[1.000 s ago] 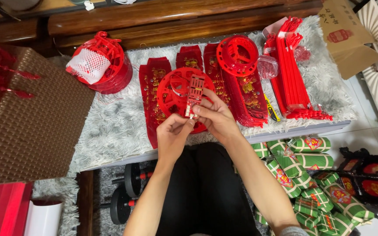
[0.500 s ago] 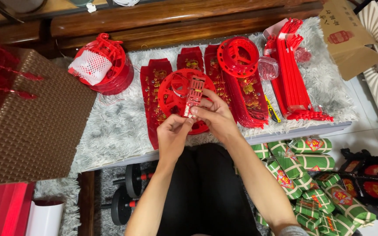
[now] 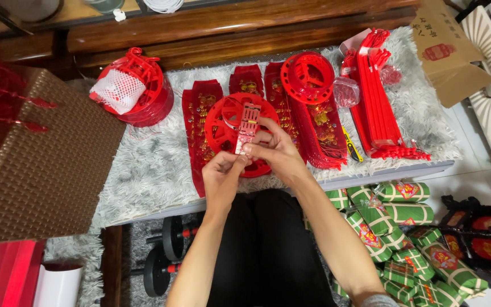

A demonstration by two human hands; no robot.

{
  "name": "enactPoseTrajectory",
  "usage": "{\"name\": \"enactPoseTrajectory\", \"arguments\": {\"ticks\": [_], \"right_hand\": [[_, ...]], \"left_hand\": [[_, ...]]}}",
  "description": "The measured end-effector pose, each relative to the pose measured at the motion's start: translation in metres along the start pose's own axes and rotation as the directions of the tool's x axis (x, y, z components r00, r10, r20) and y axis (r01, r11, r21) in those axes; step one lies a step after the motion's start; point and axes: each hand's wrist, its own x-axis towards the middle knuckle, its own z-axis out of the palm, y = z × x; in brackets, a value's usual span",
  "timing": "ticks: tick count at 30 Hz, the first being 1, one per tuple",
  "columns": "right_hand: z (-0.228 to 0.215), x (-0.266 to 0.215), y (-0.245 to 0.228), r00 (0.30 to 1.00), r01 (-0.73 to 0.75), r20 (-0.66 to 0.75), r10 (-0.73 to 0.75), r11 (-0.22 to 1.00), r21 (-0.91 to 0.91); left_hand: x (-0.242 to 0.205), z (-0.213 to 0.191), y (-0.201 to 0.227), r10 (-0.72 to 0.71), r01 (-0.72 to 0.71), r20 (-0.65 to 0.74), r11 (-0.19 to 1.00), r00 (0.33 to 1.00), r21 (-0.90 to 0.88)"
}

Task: Assembling red plastic festive lanterns by fitting various components together on a low work surface.

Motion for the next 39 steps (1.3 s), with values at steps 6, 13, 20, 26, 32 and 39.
{"name": "enactPoseTrajectory", "arguments": {"ticks": [6, 13, 20, 26, 32, 39], "right_hand": [[-0.024, 0.017, 0.006, 0.996, -0.086, 0.005, 0.085, 0.996, 0.006], [-0.054, 0.012, 0.032, 0.987, -0.149, -0.036, 0.156, 0.978, 0.147], [-0.063, -0.009, 0.014, 0.984, -0.176, 0.017, 0.18, 0.973, -0.147], [-0.085, 0.002, 0.024, 0.968, -0.099, 0.158, 0.196, 0.873, -0.477], [-0.131, 0.037, 0.063, 0.977, -0.205, -0.09, 0.193, 0.741, -0.639], [-0.155, 0.071, 0.1, 0.919, -0.353, -0.362, 0.158, 0.739, -0.573]], "left_hand": [[0.014, -0.016, -0.01, -0.037, 0.056, 0.268, 0.996, 0.963, -0.062], [0.025, -0.021, -0.03, -0.013, 0.029, 0.174, 0.995, 0.985, -0.092], [0.099, -0.071, -0.175, -0.018, 0.03, -0.274, 0.999, 0.962, 0.043], [0.099, -0.073, -0.143, -0.301, 0.303, -0.113, 0.953, 0.947, -0.006], [0.119, -0.083, -0.141, -0.359, 0.361, -0.037, 0.928, 0.933, 0.094], [0.139, -0.085, -0.151, -0.324, 0.325, -0.025, 0.94, 0.946, 0.103]]}}
